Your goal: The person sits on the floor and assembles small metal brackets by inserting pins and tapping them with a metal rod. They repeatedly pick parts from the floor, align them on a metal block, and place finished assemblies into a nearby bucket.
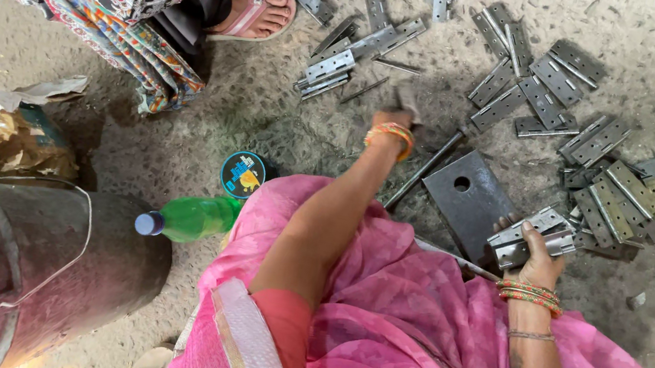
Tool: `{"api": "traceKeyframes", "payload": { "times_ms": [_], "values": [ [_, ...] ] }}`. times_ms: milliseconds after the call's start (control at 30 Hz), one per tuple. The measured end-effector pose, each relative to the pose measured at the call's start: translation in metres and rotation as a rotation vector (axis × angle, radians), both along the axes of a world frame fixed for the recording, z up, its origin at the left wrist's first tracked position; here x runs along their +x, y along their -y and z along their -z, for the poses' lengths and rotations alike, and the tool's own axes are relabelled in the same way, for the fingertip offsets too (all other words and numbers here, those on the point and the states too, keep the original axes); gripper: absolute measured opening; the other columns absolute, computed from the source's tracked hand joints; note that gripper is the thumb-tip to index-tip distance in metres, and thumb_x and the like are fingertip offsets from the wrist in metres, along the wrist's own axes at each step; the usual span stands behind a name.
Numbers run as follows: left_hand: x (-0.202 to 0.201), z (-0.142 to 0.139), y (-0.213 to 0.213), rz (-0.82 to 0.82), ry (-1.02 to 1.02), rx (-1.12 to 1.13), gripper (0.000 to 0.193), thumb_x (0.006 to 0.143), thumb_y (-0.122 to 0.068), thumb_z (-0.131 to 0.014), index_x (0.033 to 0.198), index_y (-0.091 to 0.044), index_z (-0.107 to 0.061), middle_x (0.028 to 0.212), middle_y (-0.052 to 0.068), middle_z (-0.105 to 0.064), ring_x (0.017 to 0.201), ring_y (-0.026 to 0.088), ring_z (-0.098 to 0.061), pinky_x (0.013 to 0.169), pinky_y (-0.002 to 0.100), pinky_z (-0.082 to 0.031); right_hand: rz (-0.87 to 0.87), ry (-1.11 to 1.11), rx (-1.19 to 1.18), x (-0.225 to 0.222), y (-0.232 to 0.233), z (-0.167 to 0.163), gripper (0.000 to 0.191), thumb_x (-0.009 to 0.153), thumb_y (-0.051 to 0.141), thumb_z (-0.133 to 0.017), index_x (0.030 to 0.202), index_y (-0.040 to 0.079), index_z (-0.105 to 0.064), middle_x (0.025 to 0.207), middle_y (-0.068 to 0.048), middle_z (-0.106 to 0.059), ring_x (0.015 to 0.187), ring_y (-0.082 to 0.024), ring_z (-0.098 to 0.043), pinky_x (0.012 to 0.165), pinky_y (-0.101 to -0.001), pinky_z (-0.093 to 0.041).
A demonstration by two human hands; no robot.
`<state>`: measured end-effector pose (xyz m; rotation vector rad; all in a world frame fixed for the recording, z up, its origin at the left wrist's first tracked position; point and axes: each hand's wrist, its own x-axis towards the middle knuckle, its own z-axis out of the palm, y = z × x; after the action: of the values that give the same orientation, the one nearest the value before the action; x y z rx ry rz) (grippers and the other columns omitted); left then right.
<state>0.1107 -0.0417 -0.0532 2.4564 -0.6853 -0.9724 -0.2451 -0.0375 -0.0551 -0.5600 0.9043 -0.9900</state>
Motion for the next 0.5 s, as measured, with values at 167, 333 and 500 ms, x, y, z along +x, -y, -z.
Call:
{"api": "traceKeyframes", "payload": {
  "times_ms": [167,333,500],
  "values": [
    [-0.072,-0.011,0.017,-0.149,-0.467,-0.686,0.046,0.072,-0.021,-0.075,0.113,0.001,-0.072,0.099,0.018,-0.079,0.081,0.03,-0.077,0.071,0.042,-0.063,0.037,-0.012,0.005,-0.001,0.006,0.012,0.04,0.093,0.011,-0.079,0.124,0.001,-0.056,0.106,-0.019,-0.07,0.091,-0.035,-0.074,0.085,-0.0529,-0.064],
    [-0.169,-0.065,-0.028,0.53,0.22,-0.717,0.03,0.076,-0.024,-0.075,0.102,-0.009,-0.072,0.091,0.018,-0.076,0.083,0.038,-0.073,0.078,0.047,-0.06,0.024,0.055,0.005,-0.002,0.012,0.024,0.056,0.092,0.048,-0.079,0.131,0.011,-0.064,0.121,-0.002,-0.072,0.105,-0.019,-0.074,0.093,-0.0375,-0.063],
    [-0.221,-0.103,-0.084,0.715,0.287,-0.815,0.047,0.089,-0.038,-0.072,0.126,-0.009,-0.065,0.111,0.015,-0.066,0.103,0.039,-0.066,0.078,0.049,-0.057,-0.114,0.169,0.07,-0.015,0.012,0.013,0.051,0.101,0.063,-0.069,0.116,0.015,-0.067,0.099,0.001,-0.071,0.071,-0.011,-0.064,0.048,-0.0202,-0.048]
  ]
}}
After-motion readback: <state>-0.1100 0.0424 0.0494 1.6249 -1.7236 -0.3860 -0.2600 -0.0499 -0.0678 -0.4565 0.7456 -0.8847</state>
